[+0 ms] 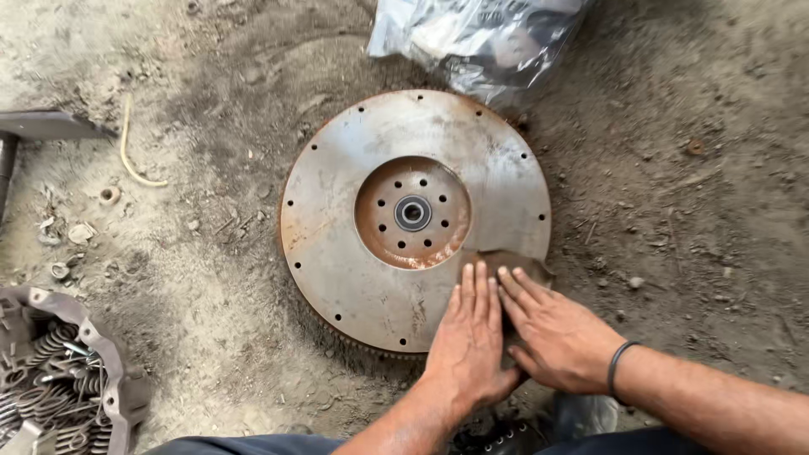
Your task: The person sands the flat surface of a metal flywheel by hand using a piece of sandpaper, rubbing it repeatedly in circular and linear motions across the metal.
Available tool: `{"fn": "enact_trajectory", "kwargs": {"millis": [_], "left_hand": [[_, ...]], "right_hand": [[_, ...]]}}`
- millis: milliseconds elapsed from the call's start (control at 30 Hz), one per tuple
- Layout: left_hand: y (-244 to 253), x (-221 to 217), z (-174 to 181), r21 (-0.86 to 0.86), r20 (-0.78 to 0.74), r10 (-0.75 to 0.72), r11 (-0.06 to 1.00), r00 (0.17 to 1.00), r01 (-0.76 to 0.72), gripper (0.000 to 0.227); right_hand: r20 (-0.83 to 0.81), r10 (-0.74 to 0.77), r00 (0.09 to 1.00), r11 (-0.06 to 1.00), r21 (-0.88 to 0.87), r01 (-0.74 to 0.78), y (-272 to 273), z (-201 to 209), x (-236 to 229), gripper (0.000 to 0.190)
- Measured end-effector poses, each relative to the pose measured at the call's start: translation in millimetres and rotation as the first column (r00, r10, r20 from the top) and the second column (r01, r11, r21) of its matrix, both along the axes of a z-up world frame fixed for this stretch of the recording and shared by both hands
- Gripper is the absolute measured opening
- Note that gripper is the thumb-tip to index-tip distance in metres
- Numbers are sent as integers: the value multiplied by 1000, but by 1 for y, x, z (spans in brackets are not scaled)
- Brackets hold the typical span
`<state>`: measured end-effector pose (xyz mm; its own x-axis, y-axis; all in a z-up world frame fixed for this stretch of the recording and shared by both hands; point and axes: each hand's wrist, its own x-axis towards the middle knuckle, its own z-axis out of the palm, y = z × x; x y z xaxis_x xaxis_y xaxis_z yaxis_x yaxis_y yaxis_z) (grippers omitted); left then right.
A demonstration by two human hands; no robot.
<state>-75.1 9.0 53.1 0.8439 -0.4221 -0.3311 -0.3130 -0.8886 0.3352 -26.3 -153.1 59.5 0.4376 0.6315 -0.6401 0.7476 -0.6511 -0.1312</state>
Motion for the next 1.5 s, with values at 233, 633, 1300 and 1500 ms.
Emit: {"fn": "enact_trajectory", "kwargs": {"millis": [233, 633, 1300, 1500], "left_hand": [[-7, 112, -29, 222, 50, -30, 975, 998, 18, 108], [-2, 29, -10, 127, 24, 5, 992, 1000, -8, 108], [-8, 102, -33, 342, 206, -148, 937, 967, 70, 100], [-7, 7, 5, 95, -23, -101, 990, 995, 103, 122]], "right_hand": [[133, -210, 969, 976, 88, 199, -5, -44, 104, 96], [50, -132, 990, 991, 39, 130, 0, -20, 28, 98], [88, -213, 973, 957, 221, 189, -10, -57, 97, 95], [-80, -37, 996, 985, 163, 50, -25, -1, 0, 93]]}}
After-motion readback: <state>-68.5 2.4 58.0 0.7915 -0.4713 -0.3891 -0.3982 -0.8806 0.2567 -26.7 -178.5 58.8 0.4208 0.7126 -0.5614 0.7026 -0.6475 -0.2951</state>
